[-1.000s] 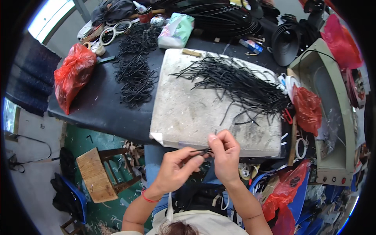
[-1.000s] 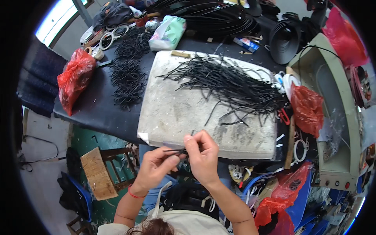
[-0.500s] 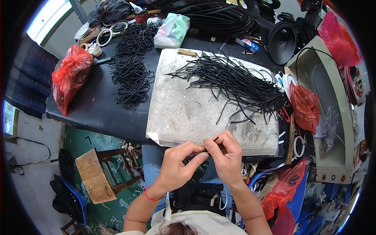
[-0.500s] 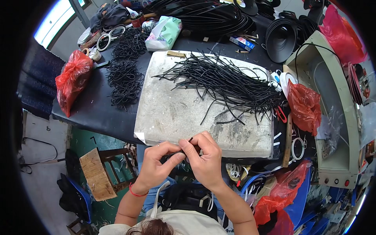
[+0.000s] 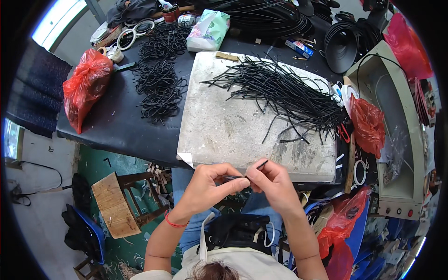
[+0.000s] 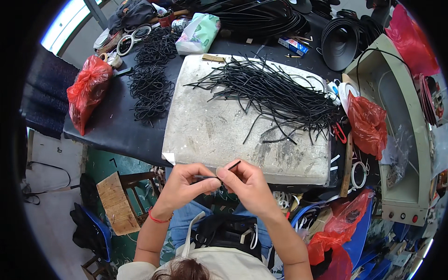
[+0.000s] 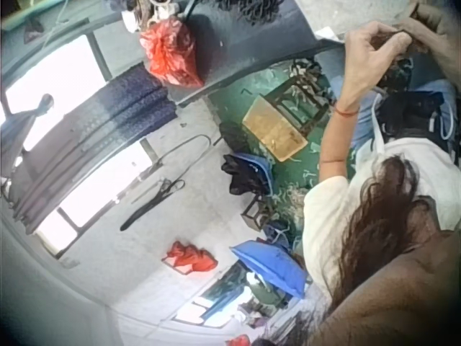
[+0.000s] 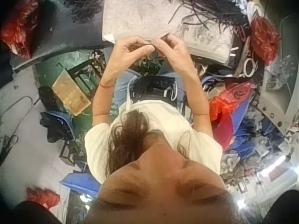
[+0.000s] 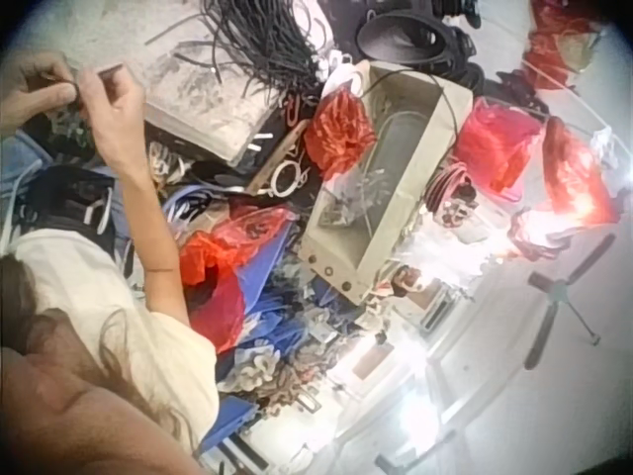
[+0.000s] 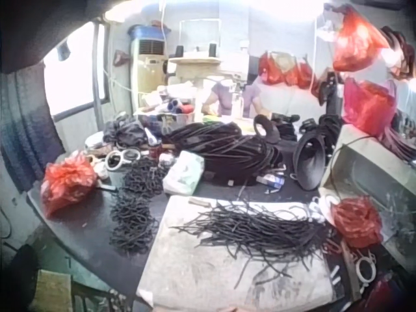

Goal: The person repeatedly picks up short black cords from a pile on a workbench and ties them into knots by hand. They place the knotted cords onto a separate pile on the table. The workspace is cluttered with various materials and tools, including scissors and plastic bags.

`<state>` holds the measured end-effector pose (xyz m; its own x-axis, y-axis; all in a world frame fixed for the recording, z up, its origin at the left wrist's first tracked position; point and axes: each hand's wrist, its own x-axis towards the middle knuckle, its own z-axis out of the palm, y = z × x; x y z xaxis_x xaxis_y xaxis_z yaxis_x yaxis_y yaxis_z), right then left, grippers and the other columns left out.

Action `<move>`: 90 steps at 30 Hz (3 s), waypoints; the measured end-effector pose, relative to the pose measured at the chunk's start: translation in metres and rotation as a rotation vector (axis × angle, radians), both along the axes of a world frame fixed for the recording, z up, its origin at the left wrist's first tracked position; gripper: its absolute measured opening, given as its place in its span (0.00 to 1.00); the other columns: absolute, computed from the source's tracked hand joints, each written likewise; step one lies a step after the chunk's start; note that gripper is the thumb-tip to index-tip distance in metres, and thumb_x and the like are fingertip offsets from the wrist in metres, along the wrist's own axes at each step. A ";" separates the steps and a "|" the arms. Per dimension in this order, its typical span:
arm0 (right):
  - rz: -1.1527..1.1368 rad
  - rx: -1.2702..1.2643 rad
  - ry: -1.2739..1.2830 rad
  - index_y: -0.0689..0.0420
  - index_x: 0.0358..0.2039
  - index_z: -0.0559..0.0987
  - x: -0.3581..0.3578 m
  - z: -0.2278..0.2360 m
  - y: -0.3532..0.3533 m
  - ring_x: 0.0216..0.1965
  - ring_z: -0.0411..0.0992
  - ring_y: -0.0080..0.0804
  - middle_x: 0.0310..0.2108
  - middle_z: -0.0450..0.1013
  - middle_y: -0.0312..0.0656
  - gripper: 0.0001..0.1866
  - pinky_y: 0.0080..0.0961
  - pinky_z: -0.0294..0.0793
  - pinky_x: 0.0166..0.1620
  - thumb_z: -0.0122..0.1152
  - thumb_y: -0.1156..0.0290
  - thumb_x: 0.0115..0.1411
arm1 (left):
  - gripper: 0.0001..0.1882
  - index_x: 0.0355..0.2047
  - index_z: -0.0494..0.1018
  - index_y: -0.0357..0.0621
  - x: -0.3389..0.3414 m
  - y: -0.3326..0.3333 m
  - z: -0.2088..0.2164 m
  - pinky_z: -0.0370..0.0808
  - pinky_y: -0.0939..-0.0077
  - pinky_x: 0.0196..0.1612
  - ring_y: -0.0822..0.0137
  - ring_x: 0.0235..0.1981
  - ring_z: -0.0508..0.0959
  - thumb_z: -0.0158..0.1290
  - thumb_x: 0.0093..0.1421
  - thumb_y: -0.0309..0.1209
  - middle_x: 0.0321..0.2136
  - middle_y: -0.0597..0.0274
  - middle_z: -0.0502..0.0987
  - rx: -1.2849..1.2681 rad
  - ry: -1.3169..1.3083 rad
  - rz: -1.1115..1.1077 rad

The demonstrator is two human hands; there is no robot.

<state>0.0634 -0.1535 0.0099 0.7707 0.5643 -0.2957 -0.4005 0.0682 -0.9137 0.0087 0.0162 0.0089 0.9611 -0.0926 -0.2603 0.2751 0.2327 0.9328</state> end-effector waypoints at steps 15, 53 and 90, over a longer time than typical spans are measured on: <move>-0.413 0.189 0.106 0.57 0.30 0.72 -0.008 -0.002 0.033 0.19 0.61 0.13 0.19 0.66 0.29 0.09 0.10 0.59 0.23 0.56 0.65 0.60 | 0.13 0.42 0.70 0.33 0.003 -0.038 -0.013 0.70 0.81 0.44 0.76 0.37 0.73 0.52 0.59 0.27 0.37 0.62 0.74 -0.315 -0.099 0.429; -0.200 0.029 -0.228 0.62 0.29 0.73 0.007 0.001 0.019 0.31 0.65 0.14 0.28 0.71 0.32 0.07 0.14 0.64 0.36 0.53 0.72 0.60 | 0.10 0.39 0.71 0.32 0.000 -0.028 -0.001 0.78 0.75 0.38 0.68 0.31 0.78 0.52 0.58 0.24 0.31 0.55 0.77 -0.329 -0.032 0.389; 0.090 -0.567 -1.365 0.57 0.33 0.76 0.033 0.007 -0.021 0.28 0.68 0.33 0.27 0.69 0.39 0.09 0.28 0.67 0.35 0.60 0.80 0.48 | 0.08 0.34 0.75 0.33 0.001 0.010 0.012 0.75 0.79 0.32 0.73 0.29 0.78 0.52 0.56 0.26 0.26 0.57 0.79 0.572 -0.107 -0.098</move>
